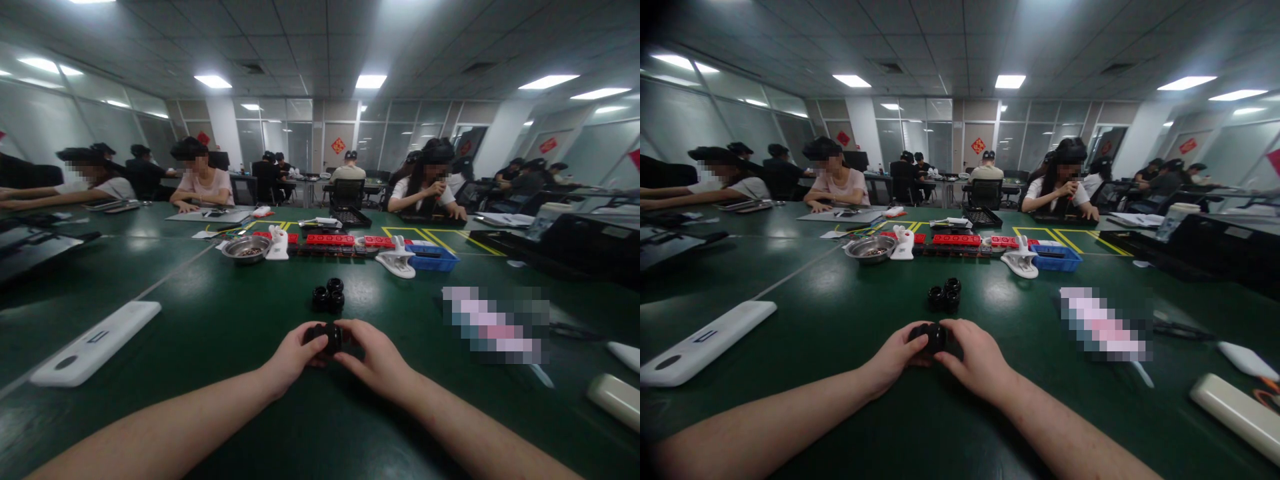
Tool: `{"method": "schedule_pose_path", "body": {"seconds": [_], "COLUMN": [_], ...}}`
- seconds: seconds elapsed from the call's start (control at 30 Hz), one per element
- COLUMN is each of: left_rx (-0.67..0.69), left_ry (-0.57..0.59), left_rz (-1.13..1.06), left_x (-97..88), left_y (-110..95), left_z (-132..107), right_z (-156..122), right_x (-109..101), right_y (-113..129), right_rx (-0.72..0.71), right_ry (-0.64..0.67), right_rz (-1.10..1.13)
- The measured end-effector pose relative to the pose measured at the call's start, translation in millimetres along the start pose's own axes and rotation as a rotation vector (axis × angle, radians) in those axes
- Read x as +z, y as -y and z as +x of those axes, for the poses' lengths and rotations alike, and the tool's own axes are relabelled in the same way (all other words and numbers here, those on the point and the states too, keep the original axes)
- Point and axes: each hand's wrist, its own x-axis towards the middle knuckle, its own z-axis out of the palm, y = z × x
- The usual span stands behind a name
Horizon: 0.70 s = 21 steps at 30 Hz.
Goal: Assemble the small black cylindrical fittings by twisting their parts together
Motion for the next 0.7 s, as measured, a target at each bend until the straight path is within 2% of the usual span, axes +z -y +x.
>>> {"method": "schedule_pose_path", "body": {"seconds": [0.07, 0.27, 0.57, 0.7], "left_rx": [0.0, 0.013, -0.041, -0.02], "left_ry": [-0.006, 0.001, 0.022, 0.014], "left_rz": [-0.011, 0.009, -0.024, -0.022], "left_x": [0.1, 2.9, -0.2, 0.9], "left_y": [0.3, -2.8, -1.5, -0.9], "left_z": [0.1, -4.1, 1.9, 0.5], "right_z": [0.0, 2.6, -0.3, 0.6], "right_x": [-1.0, -2.2, -1.0, -2.2], "right_y": [1.0, 5.3, 1.4, 2.8], "right_rx": [0.0, 0.129, -0.008, 0.071], "right_ry": [0.0, 0.037, 0.014, -0.017], "right_rz": [-0.018, -0.079, 0.011, -0.025]}}
